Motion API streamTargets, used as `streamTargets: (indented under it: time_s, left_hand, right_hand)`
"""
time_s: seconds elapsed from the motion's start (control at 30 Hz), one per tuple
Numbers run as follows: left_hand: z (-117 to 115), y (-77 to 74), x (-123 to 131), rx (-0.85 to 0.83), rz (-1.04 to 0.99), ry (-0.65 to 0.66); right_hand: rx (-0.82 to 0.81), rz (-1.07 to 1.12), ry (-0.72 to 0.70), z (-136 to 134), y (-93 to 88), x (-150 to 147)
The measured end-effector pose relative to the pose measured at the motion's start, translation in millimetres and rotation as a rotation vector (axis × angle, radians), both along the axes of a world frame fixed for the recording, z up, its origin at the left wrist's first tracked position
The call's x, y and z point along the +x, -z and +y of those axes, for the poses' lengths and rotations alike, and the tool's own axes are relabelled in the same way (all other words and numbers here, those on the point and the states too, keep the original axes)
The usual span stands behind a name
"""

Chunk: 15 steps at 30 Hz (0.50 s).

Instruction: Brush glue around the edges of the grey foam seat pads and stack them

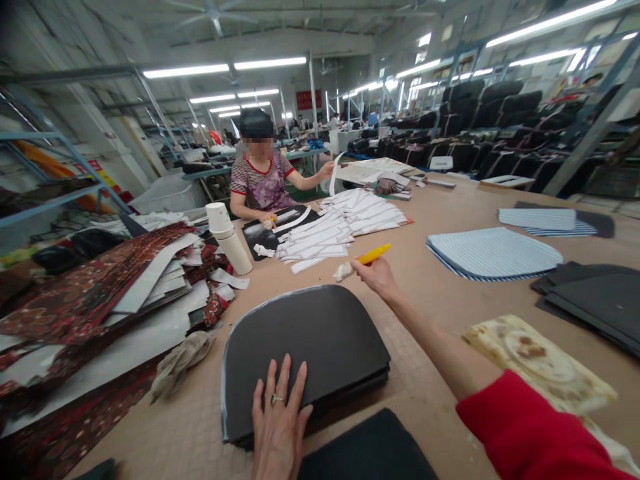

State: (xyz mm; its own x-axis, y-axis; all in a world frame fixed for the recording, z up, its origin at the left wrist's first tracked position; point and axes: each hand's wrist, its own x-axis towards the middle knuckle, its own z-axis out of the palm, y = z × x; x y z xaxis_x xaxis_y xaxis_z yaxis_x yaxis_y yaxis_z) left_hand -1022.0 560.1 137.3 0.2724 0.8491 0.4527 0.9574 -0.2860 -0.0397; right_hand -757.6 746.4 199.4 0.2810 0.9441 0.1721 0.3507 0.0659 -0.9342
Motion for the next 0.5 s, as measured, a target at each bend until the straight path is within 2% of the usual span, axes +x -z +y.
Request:
streamTargets:
  time_s: [0.13,0.27,0.37,0.5]
  left_hand:
    - [2,-1.8,0,-0.026,0.014,-0.020]
    - [3,-1.9,0,-0.034,0.008,-0.015]
    - [3,-0.7,0,-0.035,0.005,-0.017]
    - [4,-0.7,-1,-0.024,0.050,-0.008]
  right_hand:
    - [0.006,0.036,-0.062,5,6.6,-20]
    - [0.001,0.011,0.058,-11,12.4,0]
    - [0.021,0.006,0.129,-18,9.8,9]
    - [0.041,0.035,0.048,-10,7.4,-9]
